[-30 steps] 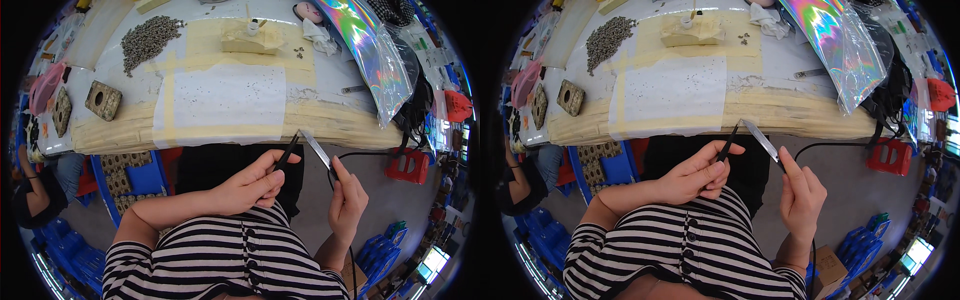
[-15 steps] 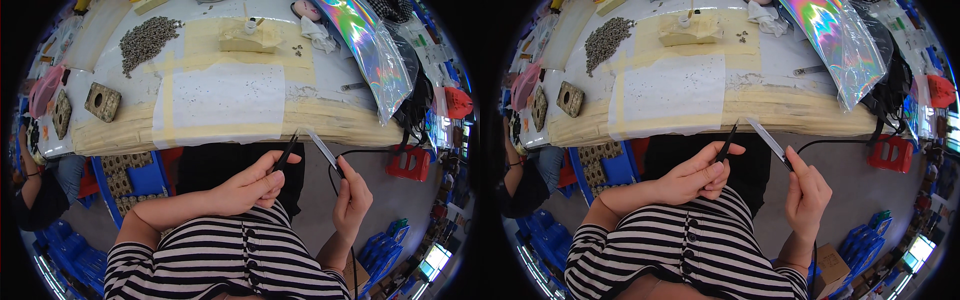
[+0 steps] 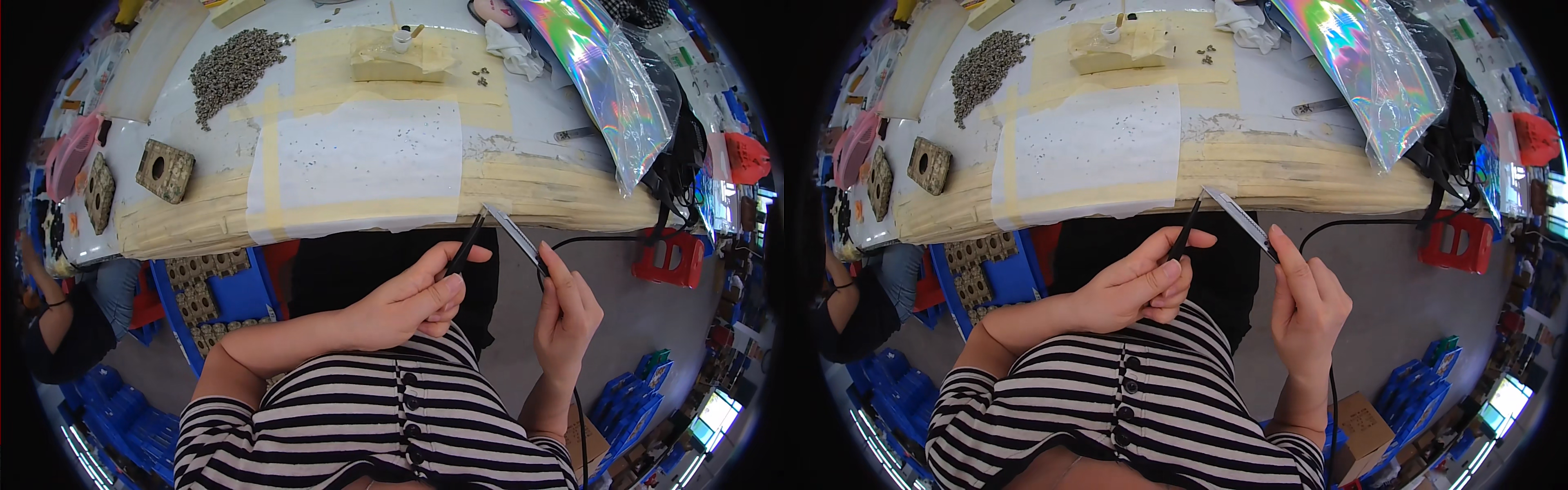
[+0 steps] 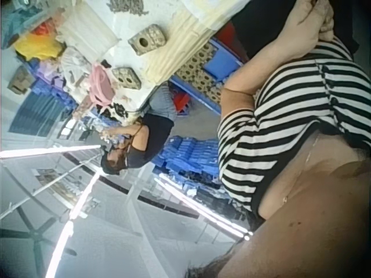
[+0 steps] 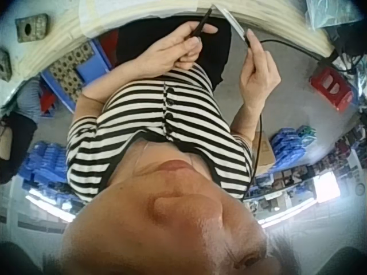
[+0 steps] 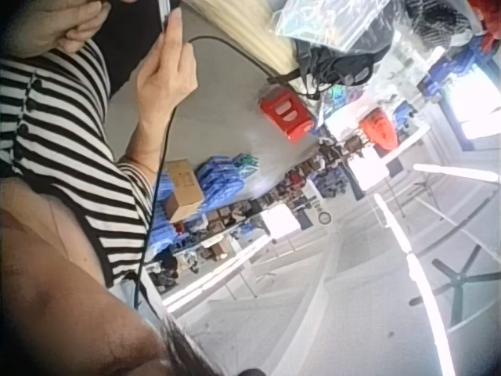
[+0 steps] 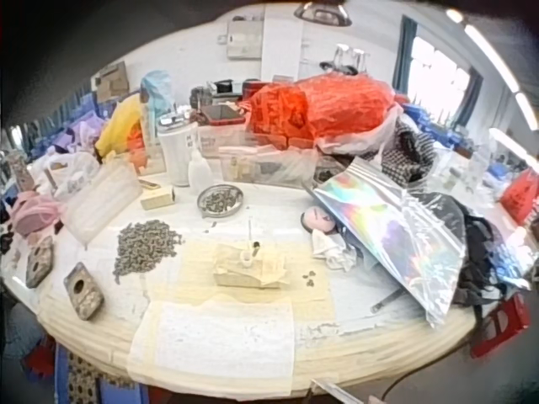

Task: The person assembles a toy tank by picking up small camouflage-patterned parts, applying adhesive with a tool, and joining the pieces together while seated at a workbench.

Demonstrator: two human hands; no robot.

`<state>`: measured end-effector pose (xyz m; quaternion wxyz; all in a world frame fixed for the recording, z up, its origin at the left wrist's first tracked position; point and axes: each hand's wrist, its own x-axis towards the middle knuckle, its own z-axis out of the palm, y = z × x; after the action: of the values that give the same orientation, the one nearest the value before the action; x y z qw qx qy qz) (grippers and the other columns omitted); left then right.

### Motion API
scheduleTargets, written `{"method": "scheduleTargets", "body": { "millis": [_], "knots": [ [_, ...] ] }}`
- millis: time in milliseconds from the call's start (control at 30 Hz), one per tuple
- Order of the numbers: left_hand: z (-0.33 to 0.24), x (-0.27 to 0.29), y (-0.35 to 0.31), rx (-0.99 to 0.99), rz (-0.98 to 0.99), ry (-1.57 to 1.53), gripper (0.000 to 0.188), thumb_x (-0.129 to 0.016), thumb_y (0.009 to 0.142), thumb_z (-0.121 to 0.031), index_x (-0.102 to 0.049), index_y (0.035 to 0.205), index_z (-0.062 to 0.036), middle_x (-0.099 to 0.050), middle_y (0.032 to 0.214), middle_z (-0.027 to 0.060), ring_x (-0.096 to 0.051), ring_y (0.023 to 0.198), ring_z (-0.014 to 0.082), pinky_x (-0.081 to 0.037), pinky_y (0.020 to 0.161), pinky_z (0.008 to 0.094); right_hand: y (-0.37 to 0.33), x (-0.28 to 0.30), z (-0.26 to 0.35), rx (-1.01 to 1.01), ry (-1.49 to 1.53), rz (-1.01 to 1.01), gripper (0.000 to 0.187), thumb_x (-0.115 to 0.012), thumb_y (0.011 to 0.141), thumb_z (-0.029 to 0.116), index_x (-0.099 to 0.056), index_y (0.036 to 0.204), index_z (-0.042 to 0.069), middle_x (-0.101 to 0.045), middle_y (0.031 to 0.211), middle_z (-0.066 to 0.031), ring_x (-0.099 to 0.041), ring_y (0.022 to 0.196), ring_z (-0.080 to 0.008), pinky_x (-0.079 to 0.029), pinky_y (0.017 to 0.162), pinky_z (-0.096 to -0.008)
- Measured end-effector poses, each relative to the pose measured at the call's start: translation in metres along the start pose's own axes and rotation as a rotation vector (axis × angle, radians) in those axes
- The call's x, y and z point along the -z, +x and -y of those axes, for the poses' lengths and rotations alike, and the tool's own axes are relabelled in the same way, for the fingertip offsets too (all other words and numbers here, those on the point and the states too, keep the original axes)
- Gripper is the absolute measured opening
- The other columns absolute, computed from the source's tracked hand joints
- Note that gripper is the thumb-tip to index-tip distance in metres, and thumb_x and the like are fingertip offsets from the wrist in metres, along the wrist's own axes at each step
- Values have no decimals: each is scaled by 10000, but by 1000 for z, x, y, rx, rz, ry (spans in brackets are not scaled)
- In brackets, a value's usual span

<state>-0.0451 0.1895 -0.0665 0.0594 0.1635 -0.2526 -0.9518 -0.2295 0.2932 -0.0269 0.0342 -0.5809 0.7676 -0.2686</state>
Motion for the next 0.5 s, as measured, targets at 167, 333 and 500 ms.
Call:
{"method": "scheduleTargets", "body": {
  "millis": [167,333,500],
  "knots": [
    [1,0,-1,-13,-4,6,390,-323,1000,-204,-239,1360,-79,-313,736,-10,-245,565,64,-248,506,195,-2,-2,3,11,-56,-35,369,-600,769,-33,-646,1117,81,-331,569,-57,-372,478,-170,-322,461,-292],
    [1,-2,-5,-16,-18,24,385,-312,1003,-214,-243,1356,-78,-306,735,-10,-243,567,66,-244,503,197,-4,-4,0,14,59,-56,352,-587,785,-36,-636,1121,56,-346,568,-56,-374,477,-169,-321,460,-285],
    [1,-2,-4,-20,-23,11,379,-299,1004,-206,-243,1354,-72,-306,734,-9,-243,567,69,-246,501,198,-8,-4,-1,42,100,-69,338,-586,788,-27,-636,1116,42,-343,563,-53,-367,468,-168,-313,453,-284]
  ]
}}
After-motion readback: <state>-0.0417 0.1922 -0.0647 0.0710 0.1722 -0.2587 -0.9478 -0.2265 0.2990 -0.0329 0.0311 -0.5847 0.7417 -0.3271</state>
